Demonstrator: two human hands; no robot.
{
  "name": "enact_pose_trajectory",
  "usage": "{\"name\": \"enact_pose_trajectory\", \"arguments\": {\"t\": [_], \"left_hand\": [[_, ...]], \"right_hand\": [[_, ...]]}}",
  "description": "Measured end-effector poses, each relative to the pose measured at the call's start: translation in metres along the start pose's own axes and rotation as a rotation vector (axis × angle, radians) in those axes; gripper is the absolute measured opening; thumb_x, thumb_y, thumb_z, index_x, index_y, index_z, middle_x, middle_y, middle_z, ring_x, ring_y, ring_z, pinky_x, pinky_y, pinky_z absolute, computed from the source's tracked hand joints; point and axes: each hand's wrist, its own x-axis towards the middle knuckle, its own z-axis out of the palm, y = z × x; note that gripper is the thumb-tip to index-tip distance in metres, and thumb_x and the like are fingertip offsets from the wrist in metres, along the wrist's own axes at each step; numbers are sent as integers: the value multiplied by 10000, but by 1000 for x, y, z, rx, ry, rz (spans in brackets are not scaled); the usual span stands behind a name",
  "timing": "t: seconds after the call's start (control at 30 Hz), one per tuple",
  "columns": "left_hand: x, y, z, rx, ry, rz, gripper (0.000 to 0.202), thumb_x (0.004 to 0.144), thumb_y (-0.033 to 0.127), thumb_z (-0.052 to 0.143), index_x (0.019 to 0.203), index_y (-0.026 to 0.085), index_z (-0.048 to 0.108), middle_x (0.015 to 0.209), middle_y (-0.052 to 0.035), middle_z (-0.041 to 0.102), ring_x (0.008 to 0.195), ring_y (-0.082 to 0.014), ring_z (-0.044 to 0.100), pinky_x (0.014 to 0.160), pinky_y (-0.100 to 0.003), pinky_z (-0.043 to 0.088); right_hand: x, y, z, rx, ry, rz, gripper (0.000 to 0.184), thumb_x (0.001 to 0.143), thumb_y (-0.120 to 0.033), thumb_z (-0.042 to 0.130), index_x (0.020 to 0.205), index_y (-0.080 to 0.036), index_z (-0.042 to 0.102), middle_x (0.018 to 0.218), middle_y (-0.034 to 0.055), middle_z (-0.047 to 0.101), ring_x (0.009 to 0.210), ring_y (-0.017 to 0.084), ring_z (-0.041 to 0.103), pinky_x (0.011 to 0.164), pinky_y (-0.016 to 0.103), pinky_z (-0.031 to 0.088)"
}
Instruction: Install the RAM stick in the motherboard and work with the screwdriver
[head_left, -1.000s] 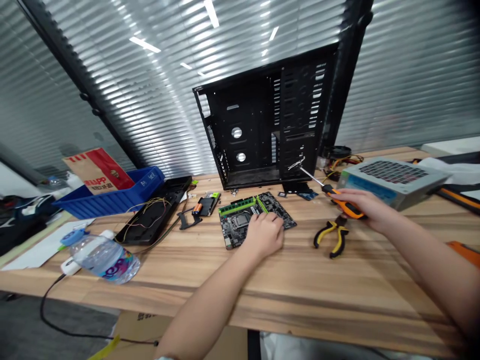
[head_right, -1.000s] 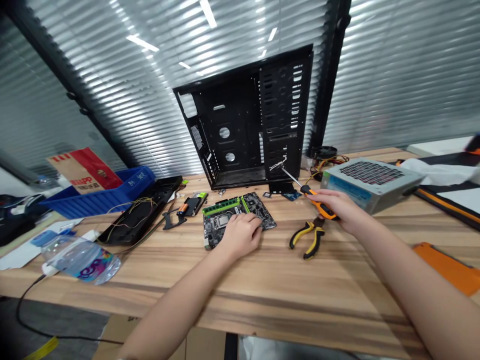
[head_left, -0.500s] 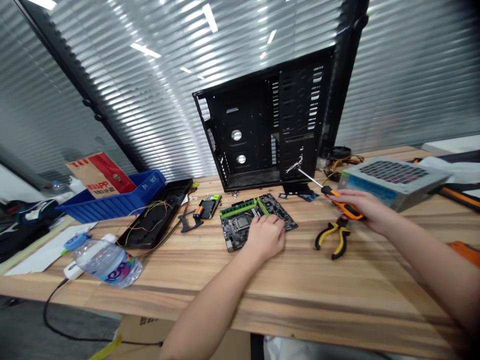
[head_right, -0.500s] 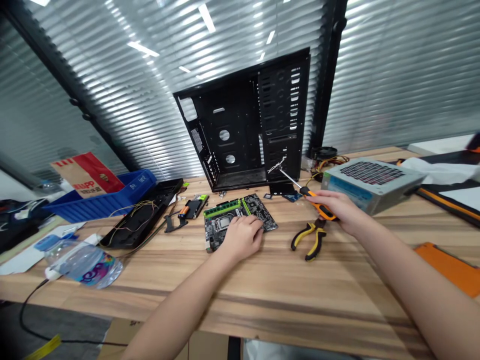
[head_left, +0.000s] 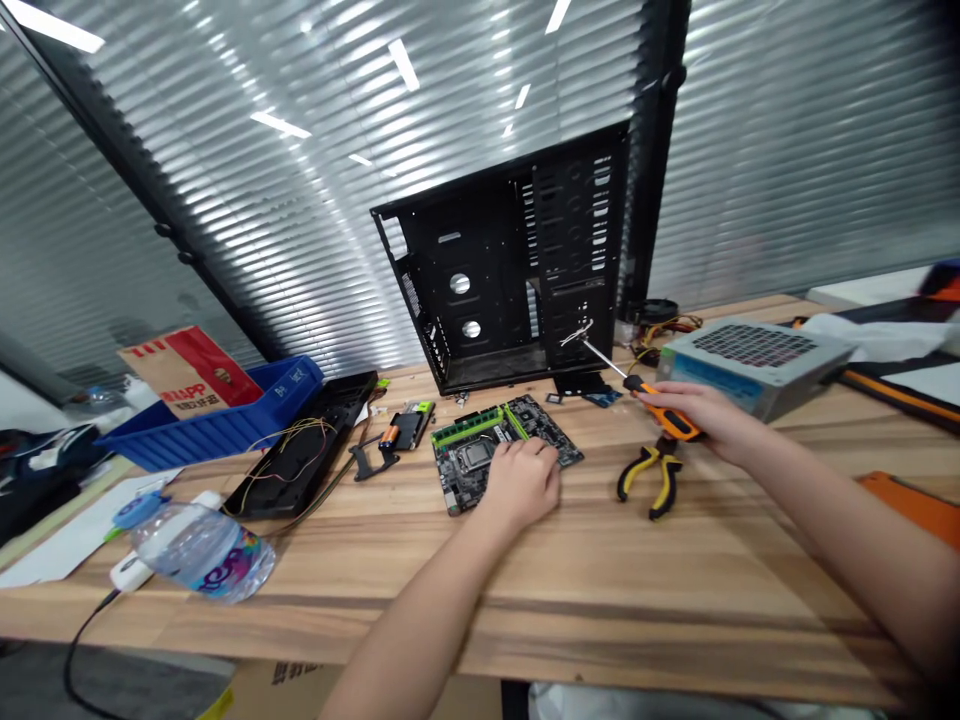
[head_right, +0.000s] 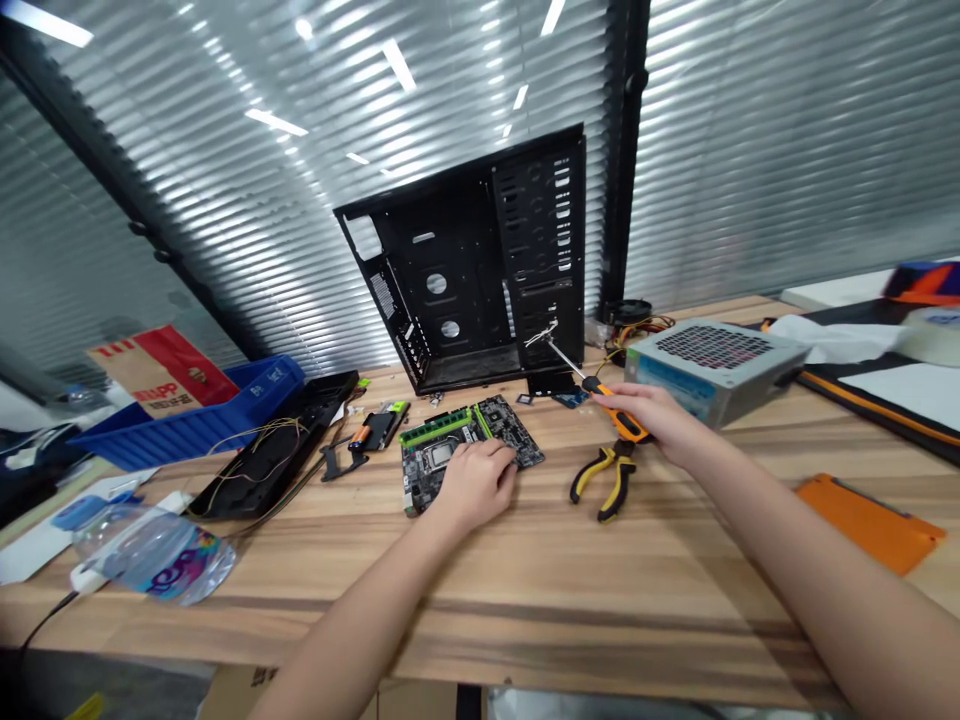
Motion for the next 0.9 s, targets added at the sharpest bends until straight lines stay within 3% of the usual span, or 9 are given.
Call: {"name": "enact_pose_trajectory", "arguments": {"t": [0.23, 0.4, 0.5, 0.67, 0.9], "left_hand": [[0, 0, -2, -25, -12, -7, 173, 898, 281, 466, 943, 225, 623, 981, -25, 665, 916, -214, 622, 786, -356, 453], [1, 1, -4, -23, -23, -11, 170, 899, 272, 463, 915, 219, 624, 974, -32, 666, 906, -207, 623, 793, -348, 455], [1, 1, -4, -27, -21, -13, 178, 903, 272, 456, 926, 221, 625, 983, -33, 664, 914, -207, 623, 800, -348, 457], [0, 1, -3, -22, -26, -14, 188, 910, 273, 447, 951, 226, 625, 1002, -36, 660, 927, -210, 621, 804, -351, 458], [1, 1, -3, -31, -30, -19, 193, 913, 270, 450, 972, 229, 629, 1008, -40, 662, 933, -211, 621, 812, -349, 458]], "right_hand": [[0, 6, 4, 1, -91, -20, 248, 657, -353, 767, 758, -139, 691, 662, 41, 642, 565, 118, 529, 471, 221, 377], [-5, 14, 20, 134, -222, -77, 337, 588, -434, 827, 698, -166, 655, 636, 34, 631, 555, 138, 573, 501, 243, 464], [-8, 17, 30, 189, -241, -108, 374, 568, -466, 842, 718, -170, 670, 669, 39, 652, 577, 139, 591, 508, 234, 481], [-9, 17, 32, 197, -257, -43, 413, 515, -462, 869, 714, -166, 660, 638, 23, 634, 548, 126, 578, 462, 212, 442], [-8, 14, 27, 96, -266, -29, 378, 583, -481, 816, 730, -182, 636, 583, -3, 573, 526, 129, 545, 486, 245, 453]]}}
